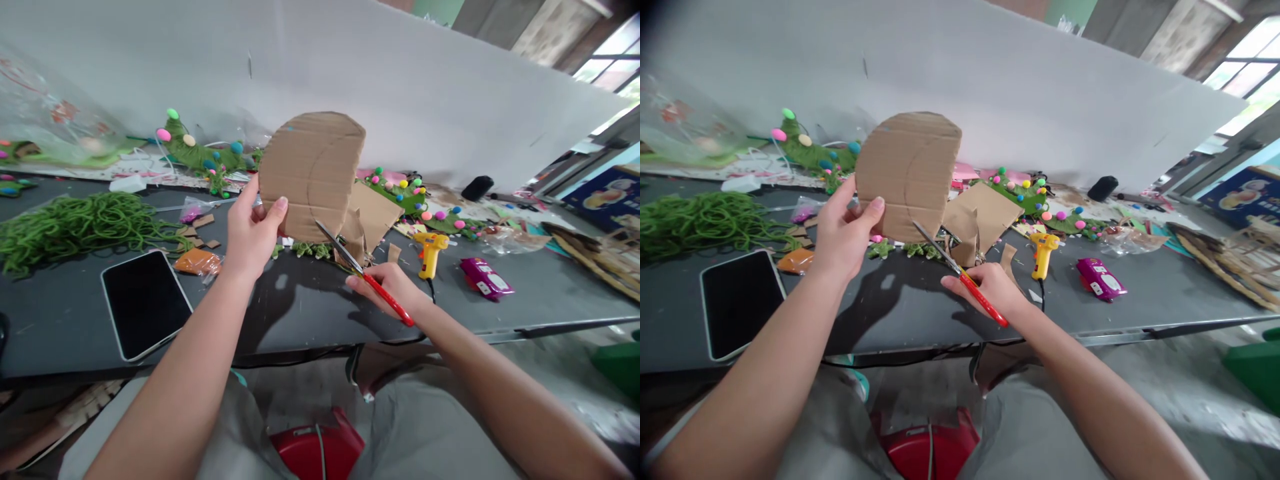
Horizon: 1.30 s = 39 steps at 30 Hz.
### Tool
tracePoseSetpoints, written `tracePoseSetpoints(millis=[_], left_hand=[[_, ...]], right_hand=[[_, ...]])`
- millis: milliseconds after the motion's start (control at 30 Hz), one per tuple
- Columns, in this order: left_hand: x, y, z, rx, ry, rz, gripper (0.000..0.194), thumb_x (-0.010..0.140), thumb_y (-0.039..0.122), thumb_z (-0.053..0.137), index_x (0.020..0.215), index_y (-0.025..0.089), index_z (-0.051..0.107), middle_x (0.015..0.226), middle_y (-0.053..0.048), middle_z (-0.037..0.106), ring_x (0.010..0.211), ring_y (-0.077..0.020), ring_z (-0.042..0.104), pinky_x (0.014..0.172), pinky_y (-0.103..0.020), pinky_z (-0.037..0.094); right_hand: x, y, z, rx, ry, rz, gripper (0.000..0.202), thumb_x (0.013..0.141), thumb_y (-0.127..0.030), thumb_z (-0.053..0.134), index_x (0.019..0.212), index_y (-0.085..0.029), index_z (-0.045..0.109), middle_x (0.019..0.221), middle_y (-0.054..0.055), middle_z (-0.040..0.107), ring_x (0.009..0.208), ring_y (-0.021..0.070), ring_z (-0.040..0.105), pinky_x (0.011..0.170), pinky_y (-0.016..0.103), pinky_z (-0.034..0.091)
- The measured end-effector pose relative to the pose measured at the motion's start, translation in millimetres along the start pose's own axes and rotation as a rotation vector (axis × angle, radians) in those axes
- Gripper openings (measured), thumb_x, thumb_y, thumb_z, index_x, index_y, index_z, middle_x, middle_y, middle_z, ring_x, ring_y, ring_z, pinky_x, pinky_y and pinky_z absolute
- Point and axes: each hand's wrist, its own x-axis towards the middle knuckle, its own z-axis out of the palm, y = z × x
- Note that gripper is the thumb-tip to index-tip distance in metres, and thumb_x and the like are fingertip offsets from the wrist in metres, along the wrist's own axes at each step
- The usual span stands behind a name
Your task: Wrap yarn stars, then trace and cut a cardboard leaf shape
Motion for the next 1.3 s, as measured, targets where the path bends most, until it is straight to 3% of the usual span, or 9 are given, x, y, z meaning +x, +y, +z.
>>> tracePoseSetpoints(millis=[200,367,433,600,833,1000,1300], left_hand=[[-2,-1,0.6,0.016,-0.019,-0.026,0.064,0.085,0.038,0.077,0.146,0.030,0.058,0.128,-0.008,0.073,0.094,-0.0301,0.074,0.069,-0.037,0.064],[-4,-5,4.8,-0.042,-0.053,-0.064,0.066,0.083,0.034,0.080,0.145,0.031,0.059,0.134,-0.006,0.071,0.103,-0.0265,0.074,0.086,-0.038,0.063],[-4,-5,5.4,-0.043,-0.052,-0.060,0.066,0.083,0.033,0.080,0.146,0.031,0.058,0.134,-0.007,0.071,0.103,-0.0252,0.073,0.086,-0.036,0.063],[-4,-2,4.7,-0.015,-0.029,-0.086,0.063,0.083,0.035,0.079,0.143,0.031,0.061,0.123,-0.008,0.076,0.089,-0.0240,0.074,0.062,-0.027,0.060],[-7,3,4.1,-0.045,-0.014,-0.039,0.051,0.084,0.030,0.078,0.134,0.027,0.067,0.124,-0.007,0.076,0.094,-0.0231,0.075,0.082,-0.034,0.062],[-9,2,6.6,-0.099,0.010,-0.111,0.056,0.082,0.030,0.080,0.135,0.026,0.065,0.116,-0.008,0.078,0.098,-0.0255,0.076,0.092,-0.040,0.061],[-11,-5,12.6,-0.191,0.003,-0.153,0.056,0.080,0.030,0.083,0.133,0.027,0.064,0.108,-0.006,0.080,0.095,-0.0266,0.077,0.086,-0.041,0.063]], right_hand=[[-4,-5,-1,0.090,-0.083,-0.026,0.061,0.091,-0.073,0.052,0.064,-0.019,0.046,0.058,-0.004,0.035,0.054,0.0094,0.031,0.051,0.027,0.022],[-6,-11,-3,0.147,-0.120,-0.005,0.058,0.093,-0.072,0.052,0.071,-0.018,0.053,0.058,-0.003,0.044,0.052,0.0098,0.042,0.051,0.024,0.028],[-5,-11,-1,0.145,-0.099,0.004,0.060,0.094,-0.072,0.051,0.069,-0.018,0.052,0.057,-0.003,0.045,0.051,0.0094,0.042,0.050,0.024,0.027],[-3,-12,7,0.151,-0.057,0.028,0.067,0.091,-0.077,0.050,0.060,-0.018,0.047,0.050,-0.003,0.041,0.045,0.0081,0.040,0.046,0.023,0.027],[-5,-17,13,0.236,-0.079,0.056,0.069,0.087,-0.083,0.049,0.063,-0.018,0.050,0.050,-0.004,0.041,0.042,0.0086,0.044,0.043,0.022,0.033],[-6,-12,12,0.332,-0.139,0.013,0.069,0.092,-0.081,0.041,0.073,-0.016,0.056,0.055,-0.002,0.048,0.045,0.0091,0.045,0.045,0.023,0.035],[-4,-14,3,0.412,-0.225,-0.026,0.069,0.095,-0.079,0.039,0.072,-0.016,0.058,0.057,-0.002,0.049,0.047,0.0105,0.050,0.050,0.025,0.042]])
